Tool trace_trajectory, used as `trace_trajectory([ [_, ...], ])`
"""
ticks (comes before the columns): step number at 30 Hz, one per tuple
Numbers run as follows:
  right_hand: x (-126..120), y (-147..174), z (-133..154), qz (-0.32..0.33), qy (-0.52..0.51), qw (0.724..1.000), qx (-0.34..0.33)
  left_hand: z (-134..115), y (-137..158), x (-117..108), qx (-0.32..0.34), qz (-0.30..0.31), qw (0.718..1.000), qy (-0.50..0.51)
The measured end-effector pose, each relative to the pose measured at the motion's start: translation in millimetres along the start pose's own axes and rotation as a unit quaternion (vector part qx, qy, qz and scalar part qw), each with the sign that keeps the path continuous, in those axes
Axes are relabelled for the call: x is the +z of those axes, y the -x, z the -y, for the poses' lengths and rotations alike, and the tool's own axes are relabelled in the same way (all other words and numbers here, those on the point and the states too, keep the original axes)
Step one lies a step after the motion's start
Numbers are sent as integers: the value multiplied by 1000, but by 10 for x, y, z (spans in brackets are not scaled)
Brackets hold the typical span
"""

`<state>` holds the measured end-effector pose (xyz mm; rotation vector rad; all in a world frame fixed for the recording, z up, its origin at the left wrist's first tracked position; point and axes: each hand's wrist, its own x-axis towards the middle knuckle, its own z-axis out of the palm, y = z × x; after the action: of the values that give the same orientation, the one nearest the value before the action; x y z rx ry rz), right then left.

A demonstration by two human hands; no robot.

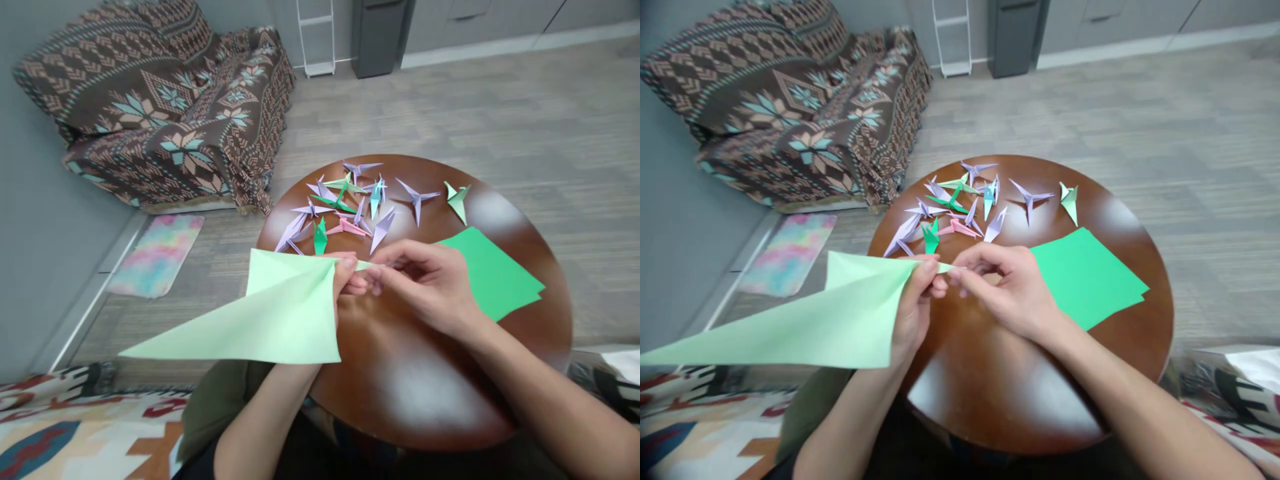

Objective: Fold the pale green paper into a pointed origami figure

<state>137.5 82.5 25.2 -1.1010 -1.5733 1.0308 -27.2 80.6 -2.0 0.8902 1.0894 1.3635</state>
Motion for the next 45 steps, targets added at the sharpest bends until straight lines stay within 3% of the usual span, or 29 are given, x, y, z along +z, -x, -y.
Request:
trace_trajectory([
  [6, -2, -14, 8, 9, -22, 999, 39, 54, -37, -53, -4, -27, 999, -38],
  [12, 5, -58, -42, 63, -75, 993, 71, 28, -87, 24, -49, 45, 998, 6],
  [15, 13, -71, -71, 64, -100, 989, 86, -59, -109, 81, -79, -14, 995, 54],
  [17, 12, -75, -80, 56, -104, 988, 97, -110, -118, 94, -72, -68, 992, 80],
  [19, 10, -78, -81, 62, -100, 987, 111, -130, -122, 86, -53, -80, 992, 86],
  [24, 28, -78, -74, 101, -90, 983, 127, -80, -124, 41, -31, -2, 998, 57],
  [36, 38, -107, -126, 42, -104, 984, 139, -115, -86, 47, -73, 1, 990, 124],
  [45, 71, -107, -136, 82, -155, 976, 129, -66, -91, 19, -60, 65, 994, 64],
])
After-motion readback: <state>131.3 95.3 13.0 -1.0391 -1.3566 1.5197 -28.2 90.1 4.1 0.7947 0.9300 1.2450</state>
